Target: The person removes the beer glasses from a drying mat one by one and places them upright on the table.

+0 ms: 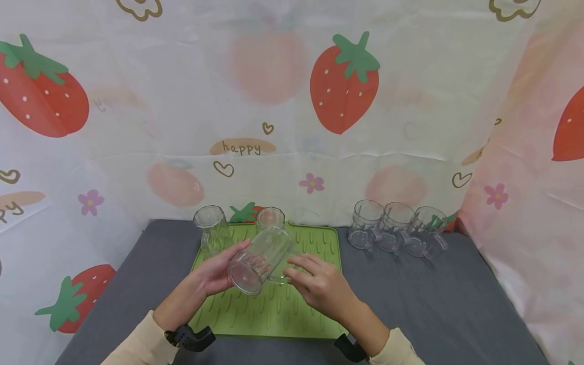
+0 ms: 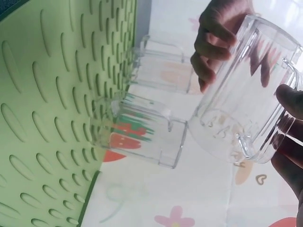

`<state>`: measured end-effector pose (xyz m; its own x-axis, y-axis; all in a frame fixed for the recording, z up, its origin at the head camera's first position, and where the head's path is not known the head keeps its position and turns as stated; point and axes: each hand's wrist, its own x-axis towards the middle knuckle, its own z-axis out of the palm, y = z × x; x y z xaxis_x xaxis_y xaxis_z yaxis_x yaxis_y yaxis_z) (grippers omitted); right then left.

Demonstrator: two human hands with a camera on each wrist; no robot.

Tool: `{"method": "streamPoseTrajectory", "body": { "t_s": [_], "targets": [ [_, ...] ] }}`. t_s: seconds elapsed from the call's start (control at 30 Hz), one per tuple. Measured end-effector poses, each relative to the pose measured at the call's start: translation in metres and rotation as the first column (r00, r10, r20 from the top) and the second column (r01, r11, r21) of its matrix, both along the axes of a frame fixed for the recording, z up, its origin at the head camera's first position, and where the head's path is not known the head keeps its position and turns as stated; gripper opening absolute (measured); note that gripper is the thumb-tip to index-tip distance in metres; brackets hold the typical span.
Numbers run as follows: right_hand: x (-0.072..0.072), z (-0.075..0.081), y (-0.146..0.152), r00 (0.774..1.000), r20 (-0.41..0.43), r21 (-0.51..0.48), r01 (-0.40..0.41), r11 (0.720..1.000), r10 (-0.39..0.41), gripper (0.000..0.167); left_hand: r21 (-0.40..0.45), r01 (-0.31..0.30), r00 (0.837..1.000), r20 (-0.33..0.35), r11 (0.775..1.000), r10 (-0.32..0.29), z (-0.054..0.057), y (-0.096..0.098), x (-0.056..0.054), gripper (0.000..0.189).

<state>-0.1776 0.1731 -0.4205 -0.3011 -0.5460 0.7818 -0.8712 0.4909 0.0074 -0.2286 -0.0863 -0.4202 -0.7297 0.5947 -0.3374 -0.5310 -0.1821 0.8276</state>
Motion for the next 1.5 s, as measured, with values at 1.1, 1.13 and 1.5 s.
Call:
{"method": "streamPoseTrajectory", "body": {
  "t_s": [1.1, 1.13, 1.5],
  "targets": [
    [-0.003, 0.002, -0.002, 0.994, 0.113, -0.195, 0.020, 0.981, 0.002, 0.038, -0.095, -0.217, 0.921, -0.351, 0.972, 0.171, 0.005, 0.001, 0.018, 0.061],
    [-0.004, 0.002, -0.002, 0.993, 0.118, -0.206, 0.029, 0.978, -0.005, 0.039, -0.092, -0.219, 0.918, -0.358, 0.971, 0.173, 0.005, 0.001, 0.018, 0.061],
    [-0.005, 0.002, -0.002, 0.983, 0.182, -0.263, 0.060, 0.963, -0.012, 0.050, -0.111, -0.256, 0.877, -0.444, 0.960, 0.183, 0.003, 0.001, 0.024, 0.059]
  ]
}}
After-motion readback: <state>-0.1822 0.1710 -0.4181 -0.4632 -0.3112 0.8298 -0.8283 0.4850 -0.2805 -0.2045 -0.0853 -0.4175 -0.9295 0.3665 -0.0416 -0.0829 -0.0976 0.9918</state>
